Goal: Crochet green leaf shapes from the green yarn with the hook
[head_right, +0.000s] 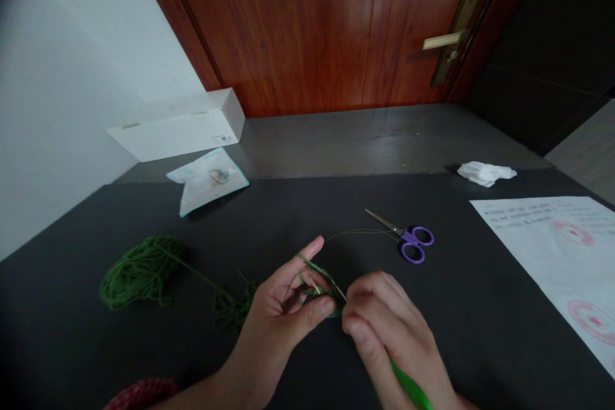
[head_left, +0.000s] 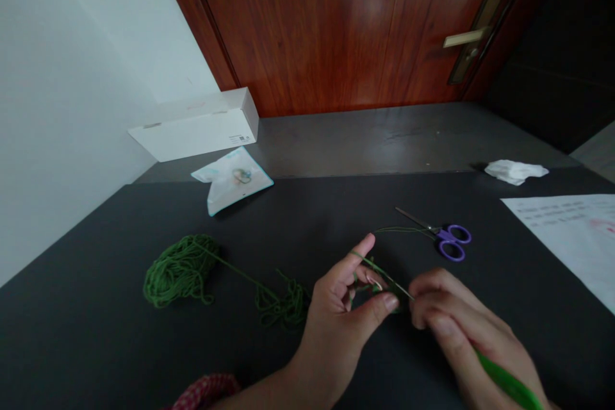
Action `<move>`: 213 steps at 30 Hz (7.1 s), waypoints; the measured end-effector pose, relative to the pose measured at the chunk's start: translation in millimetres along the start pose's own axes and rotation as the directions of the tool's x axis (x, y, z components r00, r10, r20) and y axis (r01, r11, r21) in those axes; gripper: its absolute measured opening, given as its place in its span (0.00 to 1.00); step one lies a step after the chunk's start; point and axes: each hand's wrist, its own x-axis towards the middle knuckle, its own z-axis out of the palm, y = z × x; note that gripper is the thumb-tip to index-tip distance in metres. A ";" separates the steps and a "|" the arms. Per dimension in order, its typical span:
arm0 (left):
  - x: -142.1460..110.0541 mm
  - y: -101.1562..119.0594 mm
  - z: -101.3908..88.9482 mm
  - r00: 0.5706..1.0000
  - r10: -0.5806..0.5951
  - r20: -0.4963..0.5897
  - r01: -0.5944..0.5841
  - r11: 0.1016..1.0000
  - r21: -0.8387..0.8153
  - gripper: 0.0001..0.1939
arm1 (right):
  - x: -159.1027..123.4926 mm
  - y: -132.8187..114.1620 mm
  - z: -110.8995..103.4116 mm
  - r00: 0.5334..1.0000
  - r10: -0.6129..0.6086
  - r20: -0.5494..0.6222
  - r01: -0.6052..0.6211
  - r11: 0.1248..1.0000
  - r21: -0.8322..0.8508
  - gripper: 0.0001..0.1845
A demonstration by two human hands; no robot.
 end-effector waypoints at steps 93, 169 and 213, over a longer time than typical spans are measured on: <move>-3.7 1.9 3.6 0.982 -0.189 -0.005 0.185 0.968 -0.169 0.39 | -3.0 8.6 -23.2 0.990 0.130 0.060 -0.143 0.904 0.404 0.22; -4.4 8.0 3.8 0.971 -0.163 0.174 0.228 0.852 -0.471 0.31 | 9.0 9.0 -25.6 0.729 -0.636 0.254 0.682 0.642 -0.351 0.20; 3.8 9.1 14.0 0.990 -0.140 0.014 0.125 0.832 -0.541 0.31 | 7.4 7.1 9.2 0.854 0.513 0.092 -0.306 0.352 0.885 0.17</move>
